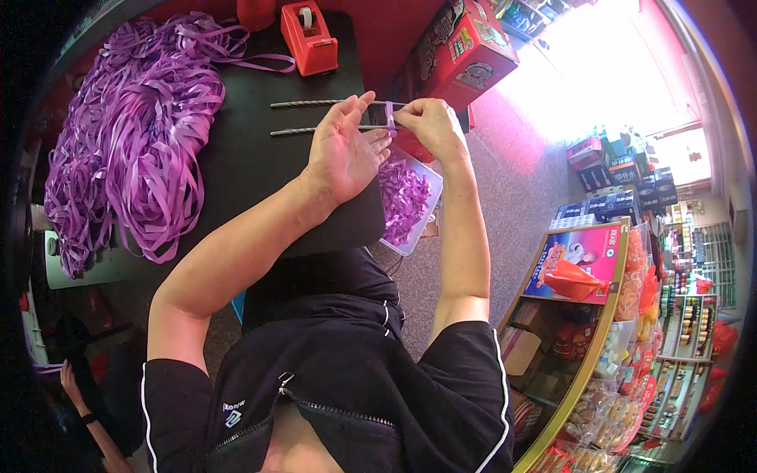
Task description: Tying purple ribbons around metal rods to create decorative bundles.
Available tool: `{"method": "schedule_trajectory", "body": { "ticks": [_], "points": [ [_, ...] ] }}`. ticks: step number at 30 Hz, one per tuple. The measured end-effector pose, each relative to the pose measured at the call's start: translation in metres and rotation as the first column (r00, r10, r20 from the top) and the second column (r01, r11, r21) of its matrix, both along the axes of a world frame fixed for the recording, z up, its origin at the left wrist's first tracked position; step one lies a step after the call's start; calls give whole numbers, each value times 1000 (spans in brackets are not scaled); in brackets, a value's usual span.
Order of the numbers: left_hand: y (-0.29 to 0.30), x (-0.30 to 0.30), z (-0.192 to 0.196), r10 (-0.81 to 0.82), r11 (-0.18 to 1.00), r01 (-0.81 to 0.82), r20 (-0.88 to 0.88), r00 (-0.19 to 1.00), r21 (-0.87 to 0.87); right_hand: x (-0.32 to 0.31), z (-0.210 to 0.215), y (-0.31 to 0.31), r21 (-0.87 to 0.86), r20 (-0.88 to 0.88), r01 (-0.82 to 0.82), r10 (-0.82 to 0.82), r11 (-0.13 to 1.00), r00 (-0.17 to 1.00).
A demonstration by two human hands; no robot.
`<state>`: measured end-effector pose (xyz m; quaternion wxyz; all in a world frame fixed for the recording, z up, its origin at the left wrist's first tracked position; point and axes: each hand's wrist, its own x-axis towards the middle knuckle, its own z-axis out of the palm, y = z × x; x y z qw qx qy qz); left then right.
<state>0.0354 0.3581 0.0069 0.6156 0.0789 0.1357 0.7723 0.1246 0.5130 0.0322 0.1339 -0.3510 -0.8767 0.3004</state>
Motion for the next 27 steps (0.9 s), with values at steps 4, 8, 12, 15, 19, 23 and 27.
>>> {"method": "schedule_trajectory", "body": {
  "ticks": [4, 8, 12, 15, 19, 23, 27],
  "points": [
    [0, -1, -1, -1, 1000, 1, 1, 1000, 11, -4, -2, -3, 3, -43, -8, 8, 1000, 999],
    [-1, -1, -1, 3, 1000, -3, -2, 1000, 1, -3, -2, -2, -37, -68, -3, 0, 999, 998],
    [-1, 1, 3, -8, 1000, 8, -7, 1000, 11, 6, -20, 15, -41, -37, 9, -10, 999, 999],
    [-2, 0, 2, 3, 1000, -3, -20, 1000, 0, 5, -25, 17, 57, -29, -38, 40, 998, 999],
    [-2, 0, 1, 4, 1000, -3, -18, 1000, 17, 8, 0, -6, 158, -35, 31, -26, 987, 999],
    [-2, 0, 2, 2, 1000, -1, -18, 1000, 7, 10, 1, -12, 231, -91, -15, 37, 973, 995],
    [-3, 0, 3, 4, 1000, -4, -30, 1000, 0, 1, -18, 0, 84, -21, -34, 36, 996, 999]
  ]
}}
